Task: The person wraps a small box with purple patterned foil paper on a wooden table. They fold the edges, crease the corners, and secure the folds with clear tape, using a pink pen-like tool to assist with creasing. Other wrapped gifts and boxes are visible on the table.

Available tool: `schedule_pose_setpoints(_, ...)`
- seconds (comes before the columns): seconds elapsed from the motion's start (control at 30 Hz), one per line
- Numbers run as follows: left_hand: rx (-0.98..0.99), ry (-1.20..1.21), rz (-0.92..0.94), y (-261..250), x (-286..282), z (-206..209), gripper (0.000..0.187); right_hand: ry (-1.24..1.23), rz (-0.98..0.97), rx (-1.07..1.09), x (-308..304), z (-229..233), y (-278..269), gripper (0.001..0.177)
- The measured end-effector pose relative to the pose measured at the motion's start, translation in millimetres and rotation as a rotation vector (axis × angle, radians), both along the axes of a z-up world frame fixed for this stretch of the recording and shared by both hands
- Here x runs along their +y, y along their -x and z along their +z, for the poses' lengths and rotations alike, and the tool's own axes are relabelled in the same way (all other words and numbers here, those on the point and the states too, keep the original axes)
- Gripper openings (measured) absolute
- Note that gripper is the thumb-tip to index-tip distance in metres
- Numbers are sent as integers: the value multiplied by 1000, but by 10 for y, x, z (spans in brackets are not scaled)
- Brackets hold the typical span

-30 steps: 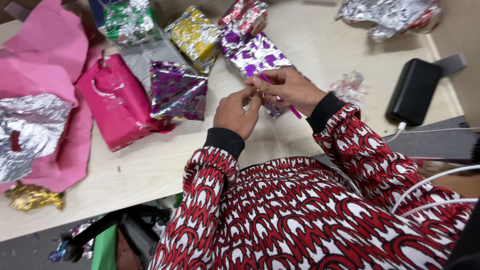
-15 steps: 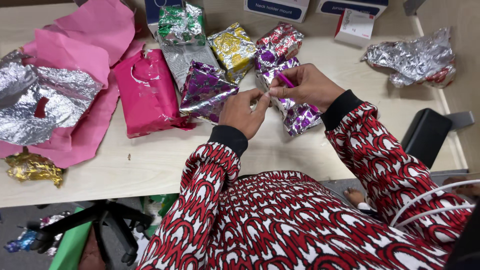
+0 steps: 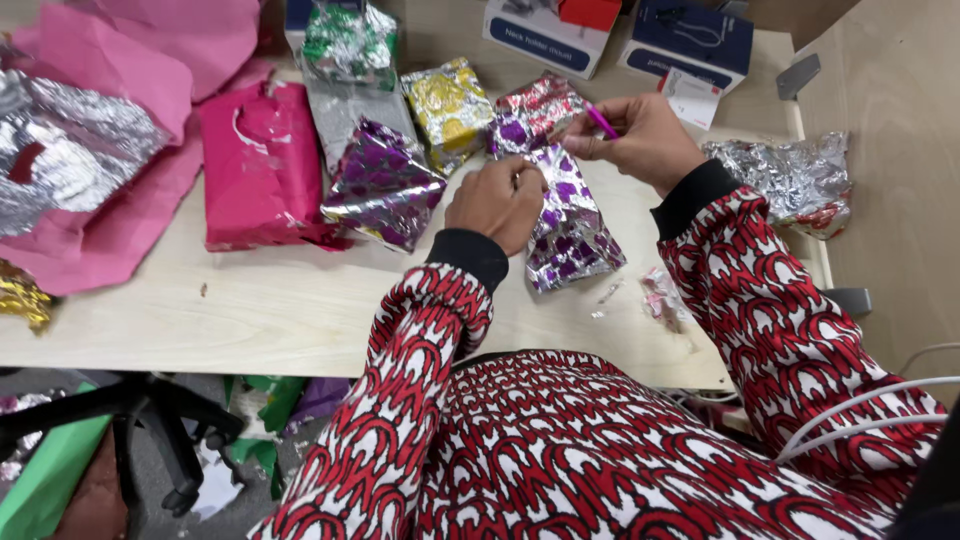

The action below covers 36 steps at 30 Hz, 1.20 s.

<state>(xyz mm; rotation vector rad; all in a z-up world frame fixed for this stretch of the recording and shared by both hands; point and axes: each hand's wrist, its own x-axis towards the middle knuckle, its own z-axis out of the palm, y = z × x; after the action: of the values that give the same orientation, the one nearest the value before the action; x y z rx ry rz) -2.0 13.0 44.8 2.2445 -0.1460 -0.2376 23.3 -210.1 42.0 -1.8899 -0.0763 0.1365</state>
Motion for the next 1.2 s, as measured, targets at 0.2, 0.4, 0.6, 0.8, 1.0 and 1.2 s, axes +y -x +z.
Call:
schedule_pose_setpoints(0.2,-201,123,-104,8,-258,-251,39,-43,-41,148,-311,76,183,15)
schedule_pose_setpoints(0.4,-174,228,-106,85,-413,-390,36,-65,-66,134,-568,24,270,21)
schedule_pose_setpoints(0.6,-211,261,-65,83,-585,-396,33,-165,-145,118,-706,12,256,27)
schedule_pose_setpoints(0.8,-204,176,-3,62,-666,-381,35,-308,-179,214,-743,-75,344,25)
schedule_pose_setpoints(1.0,-97,9,-43,62,-566,-299,33,-582,-122,536,-781,-170,475,19)
schedule_pose_setpoints(1.2,-106,-180,-81,71,-468,-193,31,-689,-177,437,-817,-33,577,44)
